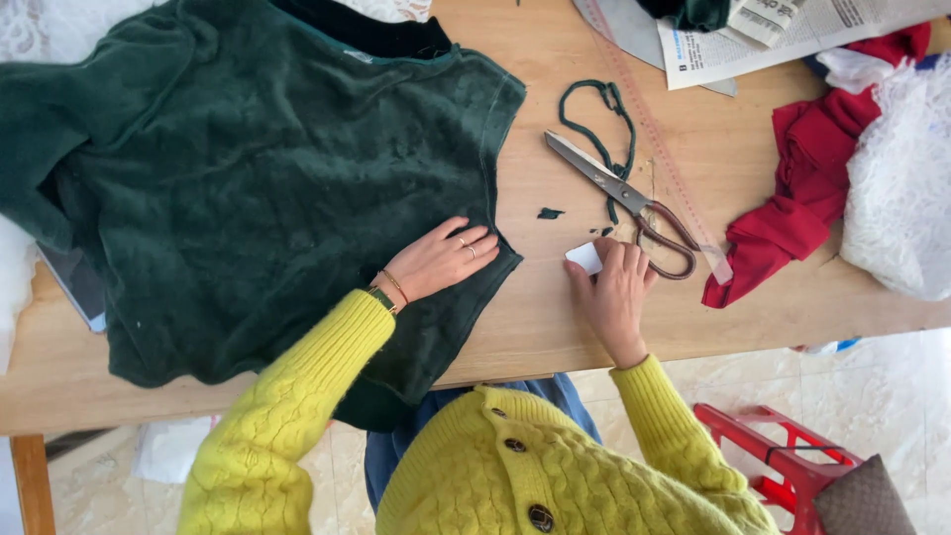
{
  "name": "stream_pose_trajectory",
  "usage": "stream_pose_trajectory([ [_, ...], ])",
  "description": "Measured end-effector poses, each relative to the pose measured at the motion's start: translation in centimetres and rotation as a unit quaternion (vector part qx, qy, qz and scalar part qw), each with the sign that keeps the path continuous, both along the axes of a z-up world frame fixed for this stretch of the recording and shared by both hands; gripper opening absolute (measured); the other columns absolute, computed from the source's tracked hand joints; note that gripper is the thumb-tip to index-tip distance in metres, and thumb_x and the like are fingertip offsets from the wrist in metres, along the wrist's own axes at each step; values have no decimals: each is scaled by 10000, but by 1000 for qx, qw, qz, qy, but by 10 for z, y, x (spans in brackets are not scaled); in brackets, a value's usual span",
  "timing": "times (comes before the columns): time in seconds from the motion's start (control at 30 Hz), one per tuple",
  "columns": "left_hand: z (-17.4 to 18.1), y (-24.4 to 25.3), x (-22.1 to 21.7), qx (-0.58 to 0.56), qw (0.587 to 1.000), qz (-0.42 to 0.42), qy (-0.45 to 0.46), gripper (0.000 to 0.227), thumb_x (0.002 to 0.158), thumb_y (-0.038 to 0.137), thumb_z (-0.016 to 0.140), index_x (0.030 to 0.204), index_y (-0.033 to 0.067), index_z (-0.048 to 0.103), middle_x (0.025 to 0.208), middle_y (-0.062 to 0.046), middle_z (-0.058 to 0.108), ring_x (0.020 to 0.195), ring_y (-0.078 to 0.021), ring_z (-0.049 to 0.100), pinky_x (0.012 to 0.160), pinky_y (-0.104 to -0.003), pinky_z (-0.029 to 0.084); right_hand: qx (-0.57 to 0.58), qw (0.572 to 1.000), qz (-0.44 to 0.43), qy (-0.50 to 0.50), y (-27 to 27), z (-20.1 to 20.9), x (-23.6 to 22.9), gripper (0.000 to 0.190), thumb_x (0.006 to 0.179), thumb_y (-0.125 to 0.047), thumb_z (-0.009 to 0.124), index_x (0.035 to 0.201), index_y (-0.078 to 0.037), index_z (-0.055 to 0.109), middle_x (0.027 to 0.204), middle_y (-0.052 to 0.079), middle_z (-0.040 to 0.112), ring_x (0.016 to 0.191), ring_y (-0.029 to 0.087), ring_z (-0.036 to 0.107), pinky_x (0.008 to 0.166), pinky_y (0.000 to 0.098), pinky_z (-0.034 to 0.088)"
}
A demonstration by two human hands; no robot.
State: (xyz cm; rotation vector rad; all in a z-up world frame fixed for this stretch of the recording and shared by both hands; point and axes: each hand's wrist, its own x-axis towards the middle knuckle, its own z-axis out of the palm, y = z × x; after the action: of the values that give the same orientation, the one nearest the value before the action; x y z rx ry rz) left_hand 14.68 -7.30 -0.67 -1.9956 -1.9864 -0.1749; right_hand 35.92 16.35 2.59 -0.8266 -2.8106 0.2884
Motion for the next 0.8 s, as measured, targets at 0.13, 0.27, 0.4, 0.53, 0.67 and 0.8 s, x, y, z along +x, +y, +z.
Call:
stream_pose_trajectory([
  [0.13,12,3,-16,34,998,-29,-47,295,1040,228,504,1313,236,615,1395,35,600,1282,-163,557,1192,-474,344,-105,992,-69,8,6,-8,-2,602,786,-574,833,1125,-143,584,993,21,518,1008,250,540,935,420,368],
  [0.27,-4,15,-27,52,995,-18,-88,334,1029,228,512,1352,247,593,1500,36,512,1354,-190,489,1182,-494,337,-191,971,-127,64,-4,-5,-8,521,801,-370,878,1138,-125,565,1005,108,606,1000,351,628,881,461,459],
  [0.4,4,22,-33,-3,980,-3,-198,269,1052,281,534,1303,244,623,1442,58,534,1386,-176,443,1159,-446,329,-331,917,-188,120,-38,12,-10,251,932,-246,774,1126,-158,642,847,22,741,709,162,714,708,309,551],
  [0.53,2,34,-44,-62,957,3,-284,392,898,453,748,1238,280,655,1328,71,562,1333,-179,420,1055,-434,343,-510,785,-187,299,-85,24,-19,190,989,-125,717,1043,27,617,901,150,709,788,279,771,727,343,635],
  [0.67,1,46,-53,-64,974,-48,-213,344,851,488,770,1062,257,625,1145,79,524,1213,-177,426,986,-411,348,-560,727,-205,341,-122,16,-14,202,1012,-176,680,1034,3,590,890,117,697,762,275,775,712,331,644],
  [0.8,1,64,-58,-88,976,-86,-181,363,804,467,797,919,250,530,1035,50,492,1167,-202,424,962,-405,354,-569,729,-213,315,-166,33,-18,196,1002,-204,680,1034,-29,597,901,94,713,753,222,768,733,308,620],
])
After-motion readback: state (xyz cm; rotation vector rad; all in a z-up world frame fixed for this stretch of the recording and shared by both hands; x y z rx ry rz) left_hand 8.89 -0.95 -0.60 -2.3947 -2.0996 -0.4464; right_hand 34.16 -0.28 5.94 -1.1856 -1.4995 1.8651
